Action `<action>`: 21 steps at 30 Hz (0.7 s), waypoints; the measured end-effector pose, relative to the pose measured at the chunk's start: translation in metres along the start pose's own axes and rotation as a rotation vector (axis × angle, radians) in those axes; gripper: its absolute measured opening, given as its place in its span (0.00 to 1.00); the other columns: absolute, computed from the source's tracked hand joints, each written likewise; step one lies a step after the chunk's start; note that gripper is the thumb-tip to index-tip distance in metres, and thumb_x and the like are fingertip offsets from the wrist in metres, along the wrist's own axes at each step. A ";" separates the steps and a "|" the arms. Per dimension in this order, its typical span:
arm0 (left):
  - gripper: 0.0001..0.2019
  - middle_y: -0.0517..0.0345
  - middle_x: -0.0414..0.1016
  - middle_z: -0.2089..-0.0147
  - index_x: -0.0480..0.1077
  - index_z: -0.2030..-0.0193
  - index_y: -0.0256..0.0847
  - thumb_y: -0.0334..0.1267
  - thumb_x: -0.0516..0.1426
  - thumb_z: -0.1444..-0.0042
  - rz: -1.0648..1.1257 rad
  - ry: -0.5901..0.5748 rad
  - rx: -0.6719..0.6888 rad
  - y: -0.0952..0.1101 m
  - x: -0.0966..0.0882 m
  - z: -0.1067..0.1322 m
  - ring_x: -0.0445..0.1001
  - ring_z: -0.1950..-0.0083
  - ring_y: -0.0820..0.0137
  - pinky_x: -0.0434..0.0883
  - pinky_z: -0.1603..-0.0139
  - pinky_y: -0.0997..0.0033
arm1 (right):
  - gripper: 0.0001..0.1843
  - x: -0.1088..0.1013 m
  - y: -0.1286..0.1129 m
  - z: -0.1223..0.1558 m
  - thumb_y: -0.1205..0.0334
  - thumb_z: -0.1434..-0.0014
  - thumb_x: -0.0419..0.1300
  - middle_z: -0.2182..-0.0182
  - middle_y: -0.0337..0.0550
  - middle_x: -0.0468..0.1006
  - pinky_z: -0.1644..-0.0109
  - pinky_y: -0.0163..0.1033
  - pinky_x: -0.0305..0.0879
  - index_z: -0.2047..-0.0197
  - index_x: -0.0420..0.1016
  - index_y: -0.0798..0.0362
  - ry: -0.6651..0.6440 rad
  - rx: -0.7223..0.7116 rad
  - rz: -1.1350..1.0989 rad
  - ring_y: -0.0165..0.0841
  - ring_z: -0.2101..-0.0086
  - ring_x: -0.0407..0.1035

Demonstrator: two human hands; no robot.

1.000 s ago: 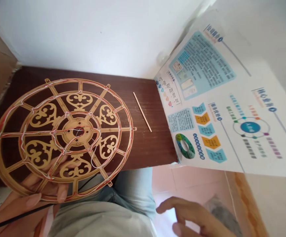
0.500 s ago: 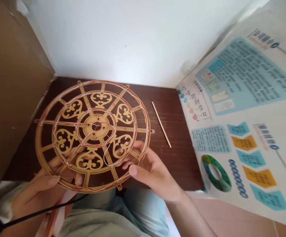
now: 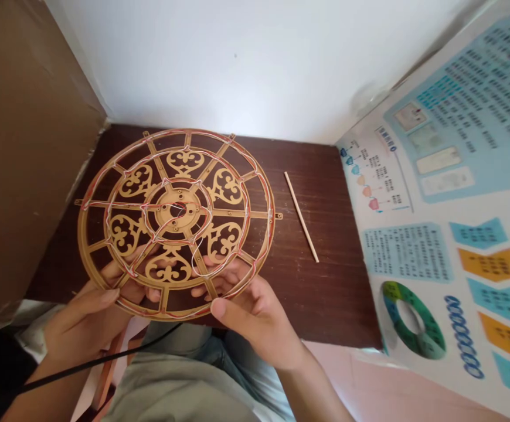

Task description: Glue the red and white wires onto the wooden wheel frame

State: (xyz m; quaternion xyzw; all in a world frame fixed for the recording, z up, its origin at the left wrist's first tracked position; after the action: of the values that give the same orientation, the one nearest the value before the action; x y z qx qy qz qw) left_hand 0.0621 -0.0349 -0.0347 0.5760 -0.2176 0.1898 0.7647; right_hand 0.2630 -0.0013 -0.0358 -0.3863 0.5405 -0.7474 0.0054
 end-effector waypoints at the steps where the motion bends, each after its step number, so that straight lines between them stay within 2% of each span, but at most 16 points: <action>1: 0.31 0.46 0.86 0.52 0.73 0.26 0.44 0.45 0.62 0.36 0.026 -0.019 0.008 0.001 0.002 -0.001 0.84 0.42 0.45 0.79 0.39 0.43 | 0.21 0.000 0.000 0.000 0.54 0.29 0.72 0.42 0.43 0.87 0.39 0.49 0.80 0.35 0.81 0.35 0.008 -0.005 0.010 0.38 0.47 0.84; 5: 0.24 0.52 0.87 0.54 0.78 0.32 0.46 0.40 0.63 0.34 0.085 -0.036 0.055 0.005 0.003 -0.001 0.86 0.50 0.56 0.81 0.43 0.54 | 0.22 -0.002 0.000 -0.001 0.52 0.31 0.74 0.39 0.45 0.85 0.39 0.51 0.81 0.37 0.78 0.38 0.056 -0.032 0.063 0.40 0.48 0.84; 8: 0.21 0.52 0.87 0.54 0.80 0.34 0.45 0.39 0.62 0.32 0.072 -0.035 0.062 0.005 -0.001 0.001 0.85 0.54 0.62 0.82 0.49 0.63 | 0.24 -0.001 0.002 -0.002 0.51 0.32 0.75 0.42 0.46 0.85 0.40 0.53 0.81 0.36 0.75 0.40 0.064 -0.037 0.095 0.41 0.48 0.84; 10: 0.22 0.51 0.87 0.53 0.80 0.33 0.45 0.39 0.62 0.32 0.070 -0.039 0.060 0.003 -0.003 0.001 0.85 0.52 0.61 0.82 0.47 0.62 | 0.24 -0.002 0.002 -0.003 0.51 0.31 0.74 0.43 0.46 0.86 0.40 0.54 0.82 0.36 0.75 0.39 0.073 -0.047 0.095 0.41 0.49 0.84; 13: 0.24 0.49 0.87 0.50 0.77 0.29 0.46 0.40 0.62 0.32 0.079 -0.044 0.072 0.002 -0.004 0.000 0.86 0.48 0.56 0.80 0.38 0.52 | 0.20 -0.002 0.003 -0.003 0.50 0.29 0.72 0.44 0.46 0.87 0.40 0.55 0.82 0.38 0.77 0.40 0.080 -0.052 0.081 0.43 0.49 0.85; 16: 0.24 0.49 0.88 0.51 0.77 0.29 0.46 0.41 0.62 0.31 0.068 -0.036 0.073 0.003 -0.003 -0.001 0.85 0.44 0.53 0.78 0.35 0.48 | 0.16 0.001 0.003 -0.004 0.52 0.27 0.70 0.47 0.46 0.89 0.39 0.55 0.82 0.39 0.78 0.39 0.061 -0.058 0.041 0.42 0.50 0.86; 18: 0.24 0.50 0.88 0.51 0.77 0.29 0.47 0.41 0.62 0.31 0.060 -0.018 0.074 0.004 -0.003 -0.001 0.85 0.43 0.53 0.78 0.35 0.49 | 0.16 0.005 0.001 -0.005 0.55 0.27 0.71 0.48 0.44 0.90 0.40 0.52 0.81 0.39 0.77 0.39 0.035 -0.073 0.019 0.39 0.50 0.86; 21: 0.27 0.52 0.88 0.48 0.75 0.27 0.50 0.41 0.64 0.33 0.069 0.006 0.075 0.006 -0.003 -0.001 0.86 0.44 0.53 0.79 0.35 0.51 | 0.19 0.009 -0.002 -0.006 0.60 0.27 0.72 0.51 0.39 0.90 0.39 0.41 0.79 0.37 0.77 0.37 0.011 -0.099 0.030 0.31 0.50 0.85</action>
State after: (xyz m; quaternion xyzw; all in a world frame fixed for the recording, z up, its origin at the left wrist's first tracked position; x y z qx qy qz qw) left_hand 0.0561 -0.0326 -0.0319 0.5958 -0.2278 0.2258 0.7363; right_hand 0.2547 0.0006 -0.0297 -0.3739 0.5826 -0.7216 -0.0051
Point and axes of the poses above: each hand's wrist, its own z-axis away from the middle knuckle, its own x-axis out of the palm, y = z × x, the point moved 7 cm from there along -z, towards the middle knuckle
